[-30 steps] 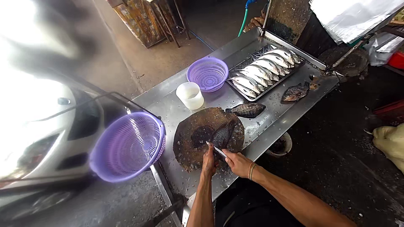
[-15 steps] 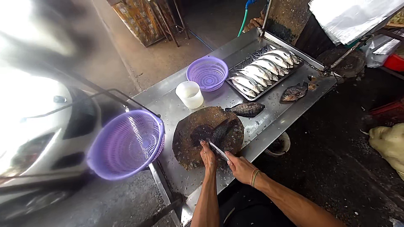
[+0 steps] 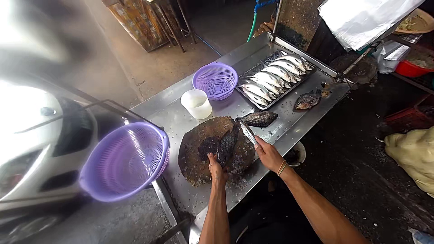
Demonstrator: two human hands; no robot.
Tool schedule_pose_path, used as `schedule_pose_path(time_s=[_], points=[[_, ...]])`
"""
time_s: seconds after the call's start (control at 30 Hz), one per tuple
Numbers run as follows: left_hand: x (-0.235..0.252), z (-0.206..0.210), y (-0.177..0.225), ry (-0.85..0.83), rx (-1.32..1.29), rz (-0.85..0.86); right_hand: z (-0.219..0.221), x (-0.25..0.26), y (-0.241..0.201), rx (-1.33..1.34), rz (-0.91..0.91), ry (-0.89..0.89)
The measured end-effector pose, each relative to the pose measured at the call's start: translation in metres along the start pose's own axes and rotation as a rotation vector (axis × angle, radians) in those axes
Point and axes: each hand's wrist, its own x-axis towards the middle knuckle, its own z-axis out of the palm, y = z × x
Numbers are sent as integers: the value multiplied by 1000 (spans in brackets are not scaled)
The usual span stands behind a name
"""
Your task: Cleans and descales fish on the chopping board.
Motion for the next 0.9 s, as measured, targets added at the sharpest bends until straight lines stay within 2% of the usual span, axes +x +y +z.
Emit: schedule_pose_path(time_s=[0.1,0.27,0.37,0.43,0.5,0.53,0.63,0.67,0.73,0.77,0.8,0.87,0.9], points=[[1,3,0,25,-8,-4,8,6,-10,-19,-36,-69],[2,4,-9,48,12,29,70,-13,0,-76,16,-303],[5,-12,-20,41,-32,21,54,-28,3,-204,-10,-549],[4,-14,-22,67,-20,56,37,-25,4,-218,-16,-576],[4,-9,-15,157,165,261,19,-18,5,-135,-49,-391],[1,-11,-5,178,320,433,8,-17,1,-95,-98,-238],[-3,-22,13,235,819,1008,-19,-22,-10,4,-394,404],[-1,-28,15,221,945,1114,-24,-23,-9,60,-475,568],[6,-41,13,142,1167,1122,-11,-18,15,122,-549,763],[12,-48,9,112,1259,1066,7,-16,39,58,-507,757],[17,-53,5,107,1314,1002,25,-18,65,-90,-375,638],[22,-52,2,135,1310,833,38,-17,90,-341,86,72],[23,-50,6,146,1281,747,39,-10,90,-375,227,-109]])
